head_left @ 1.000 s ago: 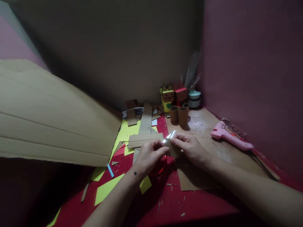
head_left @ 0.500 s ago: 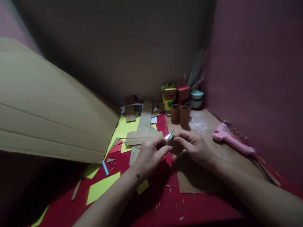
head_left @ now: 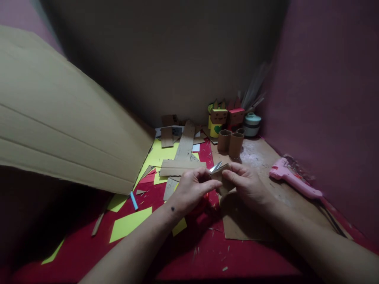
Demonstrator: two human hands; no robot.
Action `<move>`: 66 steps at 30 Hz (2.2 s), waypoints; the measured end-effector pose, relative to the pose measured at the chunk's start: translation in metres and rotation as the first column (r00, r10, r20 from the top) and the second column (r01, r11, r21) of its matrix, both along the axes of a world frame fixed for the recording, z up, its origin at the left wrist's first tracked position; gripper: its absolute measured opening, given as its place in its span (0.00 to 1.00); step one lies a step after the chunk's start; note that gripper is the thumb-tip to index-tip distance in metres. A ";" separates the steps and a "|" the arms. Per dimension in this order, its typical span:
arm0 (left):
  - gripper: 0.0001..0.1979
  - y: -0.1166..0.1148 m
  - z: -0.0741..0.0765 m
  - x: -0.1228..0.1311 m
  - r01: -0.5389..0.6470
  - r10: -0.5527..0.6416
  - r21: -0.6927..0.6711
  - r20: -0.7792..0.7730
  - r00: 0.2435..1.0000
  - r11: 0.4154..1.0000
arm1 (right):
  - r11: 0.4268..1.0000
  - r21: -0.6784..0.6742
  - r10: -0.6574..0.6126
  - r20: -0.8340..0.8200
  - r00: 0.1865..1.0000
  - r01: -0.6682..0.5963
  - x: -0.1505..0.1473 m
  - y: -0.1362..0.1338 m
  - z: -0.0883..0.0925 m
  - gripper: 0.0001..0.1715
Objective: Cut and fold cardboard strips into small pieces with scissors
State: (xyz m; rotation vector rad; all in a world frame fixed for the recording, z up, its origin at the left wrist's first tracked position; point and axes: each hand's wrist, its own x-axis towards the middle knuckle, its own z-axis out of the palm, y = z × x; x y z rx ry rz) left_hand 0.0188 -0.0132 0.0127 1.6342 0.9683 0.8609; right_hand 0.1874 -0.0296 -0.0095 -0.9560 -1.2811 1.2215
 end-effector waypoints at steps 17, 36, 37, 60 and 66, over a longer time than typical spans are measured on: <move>0.05 0.002 -0.017 -0.004 0.019 -0.020 0.129 0.011 1.000 0.991 | 0.992 -0.119 0.028 -0.194 0.981 -0.052 -0.007 -0.001 -0.006 0.08; 0.06 0.001 -0.009 -0.005 0.020 0.014 0.290 -0.116 0.993 0.957 | 0.997 0.077 -0.027 0.039 0.999 0.024 -0.013 -0.009 0.005 0.11; 0.07 0.001 -0.009 -0.006 0.020 0.012 0.279 -0.113 0.993 0.960 | 0.999 0.031 -0.018 0.009 1.000 0.018 -0.013 -0.009 0.003 0.11; 0.07 0.000 -0.004 -0.007 -0.050 0.004 0.255 0.176 0.984 0.966 | 0.989 0.019 0.146 0.033 0.989 -0.147 -0.018 -0.012 -0.009 0.12; 0.09 0.002 -0.008 -0.004 -0.136 0.120 0.044 0.266 0.956 0.990 | 0.954 -0.149 0.244 -0.119 0.962 -0.260 -0.020 -0.009 -0.009 0.11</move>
